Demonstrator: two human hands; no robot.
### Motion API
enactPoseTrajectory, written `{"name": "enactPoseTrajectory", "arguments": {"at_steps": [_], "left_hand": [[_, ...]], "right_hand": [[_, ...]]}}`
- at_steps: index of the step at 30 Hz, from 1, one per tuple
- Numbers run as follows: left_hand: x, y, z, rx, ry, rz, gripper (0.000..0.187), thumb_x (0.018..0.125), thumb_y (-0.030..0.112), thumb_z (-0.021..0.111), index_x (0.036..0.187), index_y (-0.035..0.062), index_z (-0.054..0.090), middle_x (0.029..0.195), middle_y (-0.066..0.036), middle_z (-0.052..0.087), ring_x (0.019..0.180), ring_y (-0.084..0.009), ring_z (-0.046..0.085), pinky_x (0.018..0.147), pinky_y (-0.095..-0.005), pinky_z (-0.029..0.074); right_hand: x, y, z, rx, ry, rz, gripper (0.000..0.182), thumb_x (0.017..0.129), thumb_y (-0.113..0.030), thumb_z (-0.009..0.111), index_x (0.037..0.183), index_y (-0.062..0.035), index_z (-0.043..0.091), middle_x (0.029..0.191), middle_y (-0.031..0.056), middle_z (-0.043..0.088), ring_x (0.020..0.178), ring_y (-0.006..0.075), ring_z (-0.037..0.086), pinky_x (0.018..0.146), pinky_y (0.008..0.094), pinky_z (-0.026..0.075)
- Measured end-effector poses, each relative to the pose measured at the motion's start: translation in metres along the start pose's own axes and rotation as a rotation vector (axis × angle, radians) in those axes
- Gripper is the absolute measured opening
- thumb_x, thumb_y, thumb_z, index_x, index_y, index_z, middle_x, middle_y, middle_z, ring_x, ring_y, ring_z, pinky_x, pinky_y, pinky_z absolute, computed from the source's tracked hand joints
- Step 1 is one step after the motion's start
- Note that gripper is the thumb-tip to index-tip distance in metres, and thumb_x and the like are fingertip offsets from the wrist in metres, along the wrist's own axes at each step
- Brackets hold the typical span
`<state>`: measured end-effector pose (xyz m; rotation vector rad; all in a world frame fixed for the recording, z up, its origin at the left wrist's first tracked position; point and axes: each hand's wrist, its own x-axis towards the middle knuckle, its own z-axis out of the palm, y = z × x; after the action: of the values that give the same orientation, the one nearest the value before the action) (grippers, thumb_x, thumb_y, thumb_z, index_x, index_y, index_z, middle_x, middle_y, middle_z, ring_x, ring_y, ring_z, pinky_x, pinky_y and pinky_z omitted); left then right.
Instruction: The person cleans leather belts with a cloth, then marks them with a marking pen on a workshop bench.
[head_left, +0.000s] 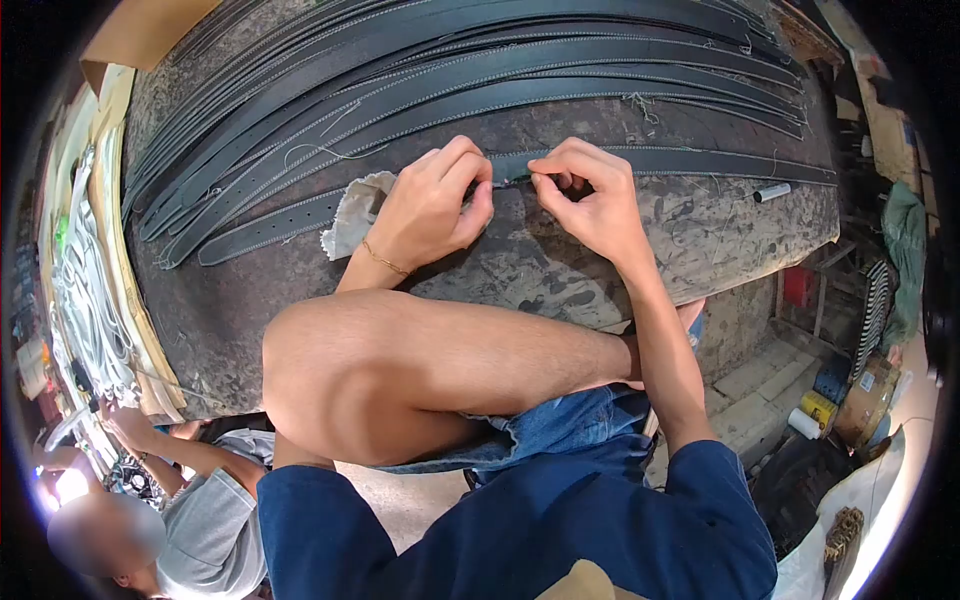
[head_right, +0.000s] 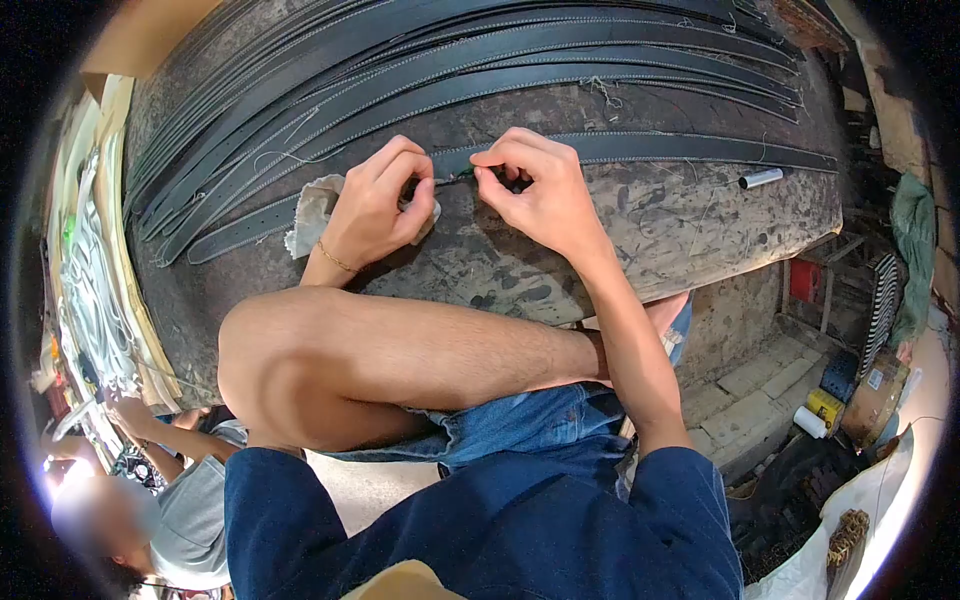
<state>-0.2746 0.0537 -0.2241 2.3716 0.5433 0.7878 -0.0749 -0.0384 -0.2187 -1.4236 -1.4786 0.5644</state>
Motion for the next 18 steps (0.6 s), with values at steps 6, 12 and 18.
{"name": "enactPoseTrajectory", "arguments": {"at_steps": [6,12,18], "left_hand": [[0.005,0.009,-0.053,0.038,-0.293,-0.04,0.031,0.067,0.008,0.076,0.094,0.002,0.063,0.095,-0.009,0.061,0.1,-0.032,0.056,0.093,-0.0466,0.042],[0.003,-0.009,-0.047,0.032,-0.238,0.021,0.031,0.064,-0.001,0.074,0.095,0.0032,0.072,0.098,-0.009,0.066,0.093,-0.0286,0.059,0.083,-0.0391,0.049],[0.012,0.004,-0.015,0.111,-0.145,0.248,0.025,0.071,0.003,0.07,0.096,0.0079,0.072,0.099,-0.007,0.062,0.098,-0.0265,0.054,0.083,-0.0385,0.043]], "right_hand": [[0.001,0.009,-0.001,0.225,0.156,0.191,0.008,0.084,0.002,0.069,0.092,0.0021,0.072,0.076,0.0008,0.06,0.065,0.0045,0.051,0.057,0.0215,0.039],[0.004,0.008,-0.009,0.366,0.271,0.304,0.011,0.089,0.0,0.069,0.099,0.002,0.072,0.084,-0.002,0.065,0.073,0.0028,0.053,0.063,0.019,0.041],[0.004,0.028,-0.024,0.376,0.545,0.272,0.012,0.09,-0.003,0.07,0.1,0.0019,0.073,0.087,-0.0011,0.067,0.077,0.004,0.056,0.068,0.0192,0.043]]}}
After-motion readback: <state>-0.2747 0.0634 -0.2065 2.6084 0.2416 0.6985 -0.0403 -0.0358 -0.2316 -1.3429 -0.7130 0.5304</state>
